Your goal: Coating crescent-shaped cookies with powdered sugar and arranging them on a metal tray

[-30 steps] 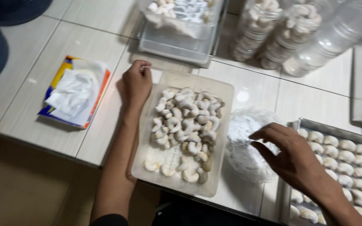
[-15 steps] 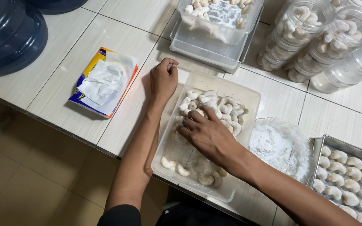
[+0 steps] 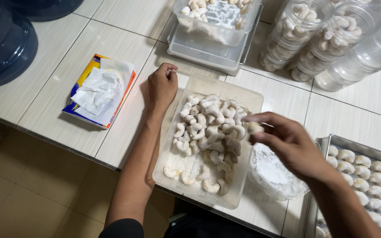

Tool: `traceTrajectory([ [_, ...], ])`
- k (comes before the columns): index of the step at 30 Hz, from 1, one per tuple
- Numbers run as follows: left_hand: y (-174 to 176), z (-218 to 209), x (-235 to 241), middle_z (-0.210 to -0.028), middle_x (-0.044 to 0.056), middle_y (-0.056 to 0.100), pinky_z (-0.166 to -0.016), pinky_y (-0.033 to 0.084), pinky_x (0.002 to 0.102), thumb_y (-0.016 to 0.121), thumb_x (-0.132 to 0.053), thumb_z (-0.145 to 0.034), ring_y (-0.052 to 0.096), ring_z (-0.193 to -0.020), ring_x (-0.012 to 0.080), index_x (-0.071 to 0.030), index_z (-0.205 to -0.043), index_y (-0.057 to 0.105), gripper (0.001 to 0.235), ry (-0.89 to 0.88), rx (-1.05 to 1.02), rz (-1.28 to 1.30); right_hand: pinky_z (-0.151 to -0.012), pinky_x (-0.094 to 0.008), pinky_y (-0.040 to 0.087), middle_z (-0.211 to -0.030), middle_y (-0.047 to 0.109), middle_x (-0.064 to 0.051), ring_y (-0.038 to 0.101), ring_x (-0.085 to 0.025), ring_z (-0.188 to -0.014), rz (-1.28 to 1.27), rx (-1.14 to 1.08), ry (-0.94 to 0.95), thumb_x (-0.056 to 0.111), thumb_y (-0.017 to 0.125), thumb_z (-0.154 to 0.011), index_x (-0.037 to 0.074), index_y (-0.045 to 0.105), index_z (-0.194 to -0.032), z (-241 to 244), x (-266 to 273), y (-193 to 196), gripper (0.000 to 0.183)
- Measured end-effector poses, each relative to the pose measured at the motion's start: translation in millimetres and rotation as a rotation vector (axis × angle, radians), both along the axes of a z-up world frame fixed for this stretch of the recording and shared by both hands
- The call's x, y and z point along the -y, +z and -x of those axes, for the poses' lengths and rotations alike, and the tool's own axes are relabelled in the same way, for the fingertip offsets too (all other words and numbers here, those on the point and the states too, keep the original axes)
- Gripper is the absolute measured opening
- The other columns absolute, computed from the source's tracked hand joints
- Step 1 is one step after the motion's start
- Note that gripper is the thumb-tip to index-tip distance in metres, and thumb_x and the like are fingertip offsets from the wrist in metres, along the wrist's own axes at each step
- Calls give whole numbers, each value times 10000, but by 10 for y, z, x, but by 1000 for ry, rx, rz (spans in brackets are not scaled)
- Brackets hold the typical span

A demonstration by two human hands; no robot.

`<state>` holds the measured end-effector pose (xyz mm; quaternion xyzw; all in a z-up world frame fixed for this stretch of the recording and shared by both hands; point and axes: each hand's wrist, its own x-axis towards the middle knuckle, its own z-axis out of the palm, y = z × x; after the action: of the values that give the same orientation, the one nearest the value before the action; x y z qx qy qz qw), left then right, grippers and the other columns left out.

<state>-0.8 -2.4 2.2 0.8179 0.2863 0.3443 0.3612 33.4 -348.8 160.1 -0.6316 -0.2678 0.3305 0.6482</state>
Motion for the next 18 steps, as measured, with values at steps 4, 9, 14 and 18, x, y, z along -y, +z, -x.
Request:
traceTrajectory([
  [4,102,31,21,-677,52,693,-717,483,463,524,-102,-871,652,-686,326,-149,-940,713,207,-35,6,-54,-810,-389,561,-1084,689,-152,662,-263,-934,155,-152,-147,4,692,-877,-8,659,-1128,-257,624,-230,254],
  [9,364,95,157,-899,6,787,-725,507,472,519,-241,-897,720,-914,325,-312,-992,737,248,75,-246,-65,-672,-288,583,-947,789,-23,682,-151,-781,834,420,-190,100,791,-834,137,759,-1128,-178,1048,-327,298],
  [14,425,88,226,-886,15,776,-720,491,498,521,-254,-919,703,-920,356,-300,-1009,741,242,82,-286,-69,-735,-303,610,-1060,735,-14,736,-171,-865,780,558,-114,119,772,-837,136,756,-1050,-63,1196,-674,214],
  [18,303,80,173,-704,-17,692,-652,480,417,548,-145,-925,658,-699,242,-201,-1019,756,234,32,-170,-70,-712,-375,598,-1063,693,-79,678,-251,-865,759,825,-31,74,678,-903,84,701,-1138,-44,1226,-947,235],
])
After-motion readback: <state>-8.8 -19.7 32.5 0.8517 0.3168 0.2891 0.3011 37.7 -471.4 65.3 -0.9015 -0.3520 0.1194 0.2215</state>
